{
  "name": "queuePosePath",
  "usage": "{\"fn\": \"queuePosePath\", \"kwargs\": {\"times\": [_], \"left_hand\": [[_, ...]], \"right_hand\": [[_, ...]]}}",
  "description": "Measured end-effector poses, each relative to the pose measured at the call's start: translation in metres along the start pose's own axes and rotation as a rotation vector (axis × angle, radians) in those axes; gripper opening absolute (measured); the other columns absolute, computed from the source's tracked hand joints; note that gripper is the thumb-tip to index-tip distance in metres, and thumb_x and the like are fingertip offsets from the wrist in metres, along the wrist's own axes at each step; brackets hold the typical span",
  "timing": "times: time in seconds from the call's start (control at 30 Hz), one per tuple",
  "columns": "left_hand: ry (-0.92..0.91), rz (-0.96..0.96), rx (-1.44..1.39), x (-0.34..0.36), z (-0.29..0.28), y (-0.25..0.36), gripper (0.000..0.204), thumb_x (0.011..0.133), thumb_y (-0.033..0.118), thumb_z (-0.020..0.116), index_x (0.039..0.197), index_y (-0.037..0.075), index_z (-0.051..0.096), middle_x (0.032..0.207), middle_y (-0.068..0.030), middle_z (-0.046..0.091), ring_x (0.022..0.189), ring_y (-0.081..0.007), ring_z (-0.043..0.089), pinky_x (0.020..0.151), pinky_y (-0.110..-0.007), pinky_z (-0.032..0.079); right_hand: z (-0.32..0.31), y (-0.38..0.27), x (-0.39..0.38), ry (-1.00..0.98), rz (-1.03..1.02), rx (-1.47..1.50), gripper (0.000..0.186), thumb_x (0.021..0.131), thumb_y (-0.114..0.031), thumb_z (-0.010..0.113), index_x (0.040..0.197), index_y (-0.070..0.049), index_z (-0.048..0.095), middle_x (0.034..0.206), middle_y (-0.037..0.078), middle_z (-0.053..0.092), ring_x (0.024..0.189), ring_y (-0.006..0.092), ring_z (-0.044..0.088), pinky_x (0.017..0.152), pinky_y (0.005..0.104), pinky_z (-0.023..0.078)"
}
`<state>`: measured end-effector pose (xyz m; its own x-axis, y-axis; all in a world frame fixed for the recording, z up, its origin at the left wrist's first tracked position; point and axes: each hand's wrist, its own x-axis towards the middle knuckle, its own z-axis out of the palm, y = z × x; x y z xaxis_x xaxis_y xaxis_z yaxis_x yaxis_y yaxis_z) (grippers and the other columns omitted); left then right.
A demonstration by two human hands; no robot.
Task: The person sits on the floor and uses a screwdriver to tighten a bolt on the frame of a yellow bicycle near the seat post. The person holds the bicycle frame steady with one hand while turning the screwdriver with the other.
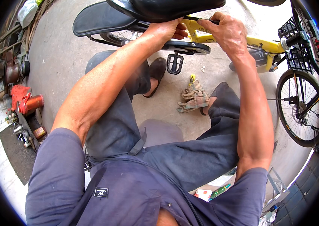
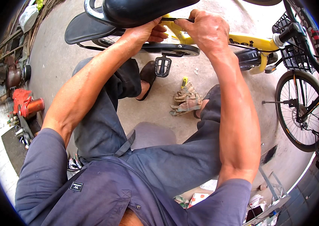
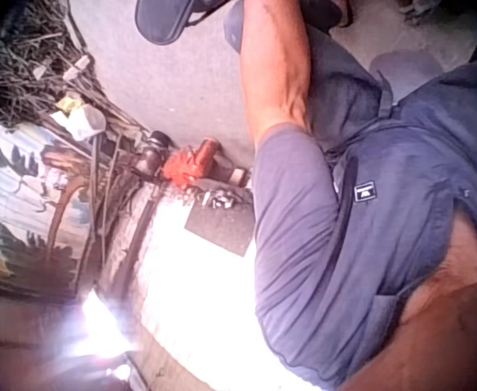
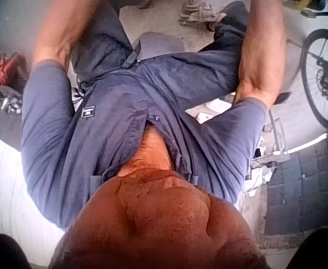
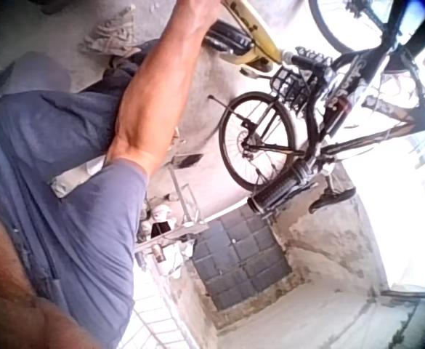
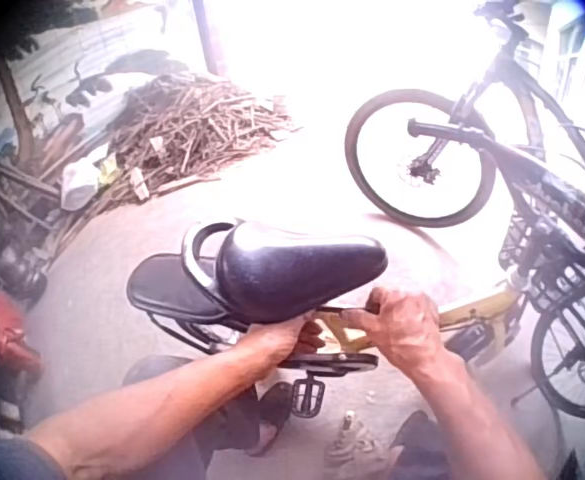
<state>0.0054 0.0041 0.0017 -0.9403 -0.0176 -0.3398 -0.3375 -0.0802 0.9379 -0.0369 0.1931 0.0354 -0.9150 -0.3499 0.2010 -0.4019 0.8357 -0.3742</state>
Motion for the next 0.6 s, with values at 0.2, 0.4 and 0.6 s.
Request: {"fn": "queuePosePath", "kwargs": {"times": [0.2,0.4,0.6], "left_hand": [[0.025,-0.034,0.031,-0.005,0.004,0.007,0.045,0.089,0.043,0.061,0.107,0.001,0.06,0.089,-0.0122,0.066,0.082,-0.0209,0.068,0.073,-0.03,0.057],[0.003,-0.038,-0.016,-0.006,0.003,0.007,0.045,0.087,0.042,0.064,0.105,0.001,0.061,0.089,-0.0119,0.066,0.079,-0.0201,0.068,0.072,-0.03,0.057],[0.02,-0.034,-0.037,-0.005,0.003,0.003,0.046,0.086,0.042,0.065,0.105,0.001,0.062,0.089,-0.0121,0.066,0.078,-0.0201,0.068,0.07,-0.03,0.057]], "right_hand": [[-0.004,-0.003,-0.005,-0.019,-0.017,0.033,0.036,0.081,-0.045,0.066,0.087,-0.01,0.072,0.067,0.01,0.067,0.065,0.0264,0.067,0.064,0.0379,0.05],[-0.014,0.003,-0.009,-0.081,-0.041,0.068,0.028,0.085,-0.039,0.063,0.089,-0.013,0.072,0.064,0.008,0.066,0.06,0.0235,0.064,0.062,0.0342,0.048],[-0.002,0.008,-0.009,-0.081,0.018,0.166,0.027,0.086,-0.038,0.063,0.09,-0.013,0.072,0.066,0.007,0.066,0.06,0.0222,0.064,0.062,0.0343,0.048]]}}
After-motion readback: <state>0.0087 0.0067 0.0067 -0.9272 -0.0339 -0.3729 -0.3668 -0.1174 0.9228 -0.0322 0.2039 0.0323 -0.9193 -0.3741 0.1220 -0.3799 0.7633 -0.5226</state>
